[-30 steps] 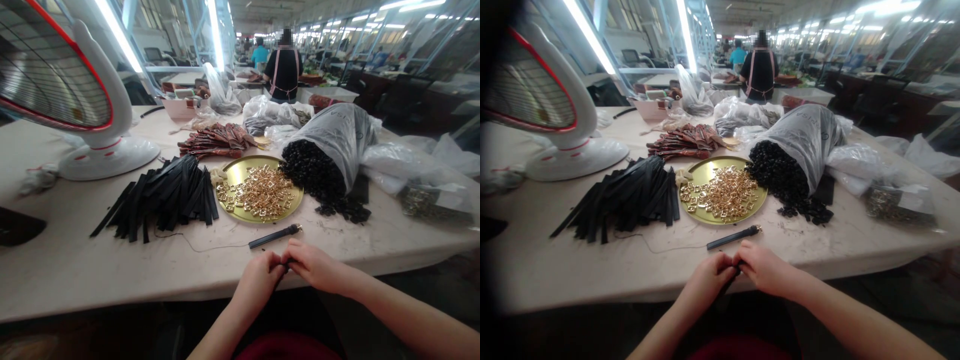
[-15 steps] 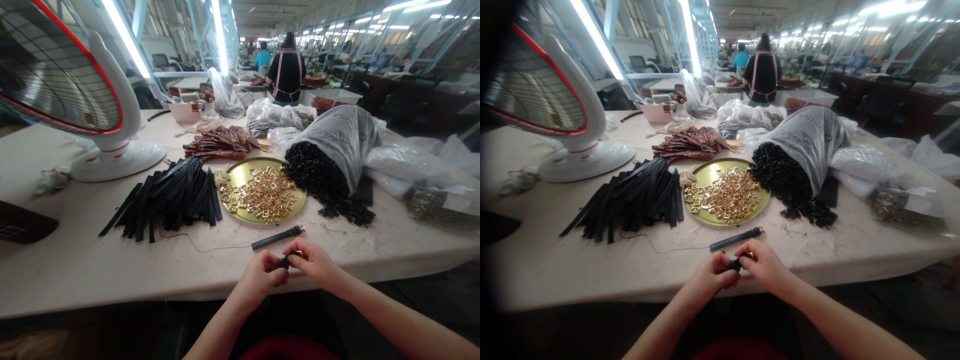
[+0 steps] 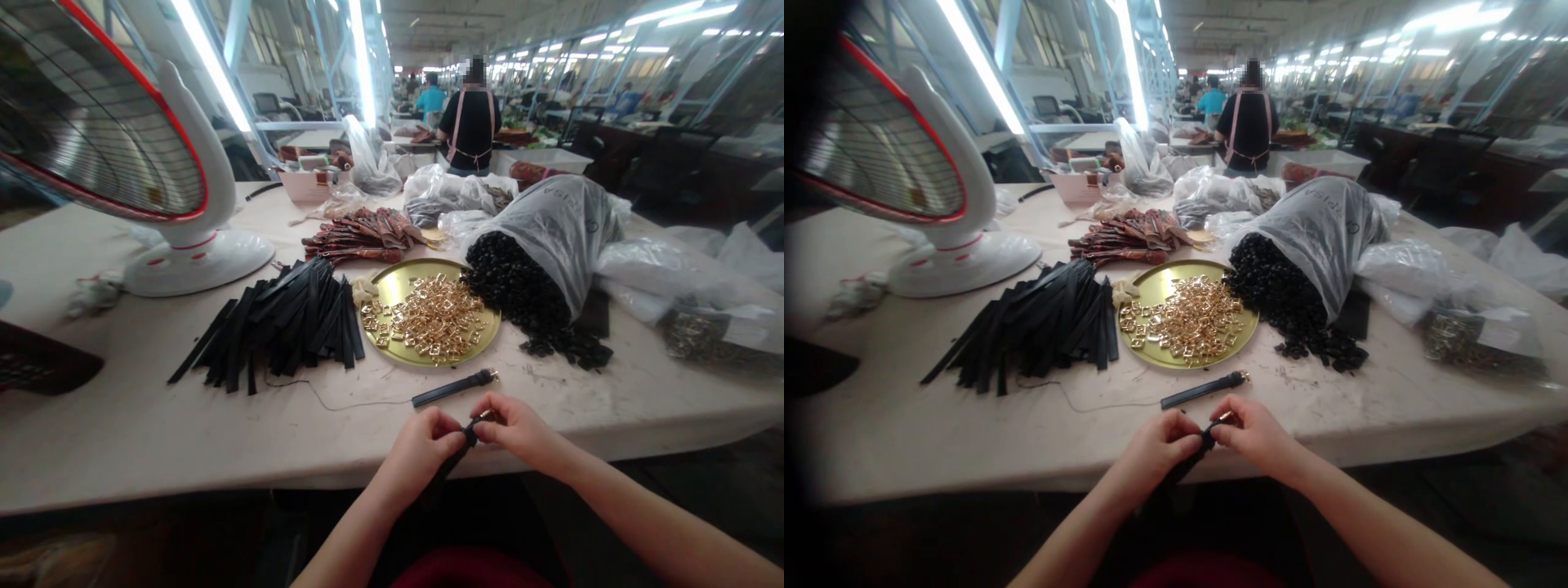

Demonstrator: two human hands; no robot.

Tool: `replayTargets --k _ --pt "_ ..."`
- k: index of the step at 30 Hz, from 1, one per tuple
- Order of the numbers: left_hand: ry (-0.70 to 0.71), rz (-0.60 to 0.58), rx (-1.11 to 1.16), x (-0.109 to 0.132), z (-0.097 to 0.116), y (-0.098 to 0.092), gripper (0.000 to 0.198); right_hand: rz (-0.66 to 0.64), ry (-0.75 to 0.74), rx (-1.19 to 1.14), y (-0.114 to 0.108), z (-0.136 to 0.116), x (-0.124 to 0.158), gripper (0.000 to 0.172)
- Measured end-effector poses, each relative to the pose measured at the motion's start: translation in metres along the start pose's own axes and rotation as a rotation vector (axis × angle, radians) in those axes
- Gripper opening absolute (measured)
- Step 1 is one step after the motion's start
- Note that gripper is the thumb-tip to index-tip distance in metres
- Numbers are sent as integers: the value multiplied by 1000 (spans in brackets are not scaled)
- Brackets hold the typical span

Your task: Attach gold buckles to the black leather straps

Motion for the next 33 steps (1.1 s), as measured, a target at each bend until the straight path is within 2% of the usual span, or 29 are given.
replayTargets --k 6,12,15,17,19,22,24,26,28,33 --pt "54 77 -148 -2 12 1 14 -63 32 -191 15 4 0 19" --pt "61 -45 -59 -8 -3 5 12 37 -25 -125 5 -7 -5 25" --pt "33 -39 -96 -14 -6 4 14 78 -60 -70 -1 -16 -8 24" --pt "67 -14 -213 -22 4 2 20 96 -63 -55 -6 -18 -13 25" --pt "141 40 -451 -31 22 -2 24 136 -75 15 -17 -18 -20 26" --pt "190 180 -769 -40 44 -14 23 296 -146 277 -46 -22 -30 27" --pt "183 235 -839 -42 48 -24 20 392 -198 495 -60 -25 -36 25" --pt "161 249 -887 -41 46 -38 17 420 -226 654 -64 -20 -42 25" --pt "81 301 -955 -37 42 -64 17 419 -251 716 -64 -12 -44 26" --pt "-244 545 -999 -36 33 -174 32 459 -271 713 -62 2 -43 32"
Point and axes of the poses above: each hand's wrist, its own x-axis away from the middle knuckle, its own y-axis out of the palm, z = x × y, the point moved 9 cm from there along -x, towards the middle knuckle, and after that the axes turned 10 degrees about -z, right-handed, at the moved point
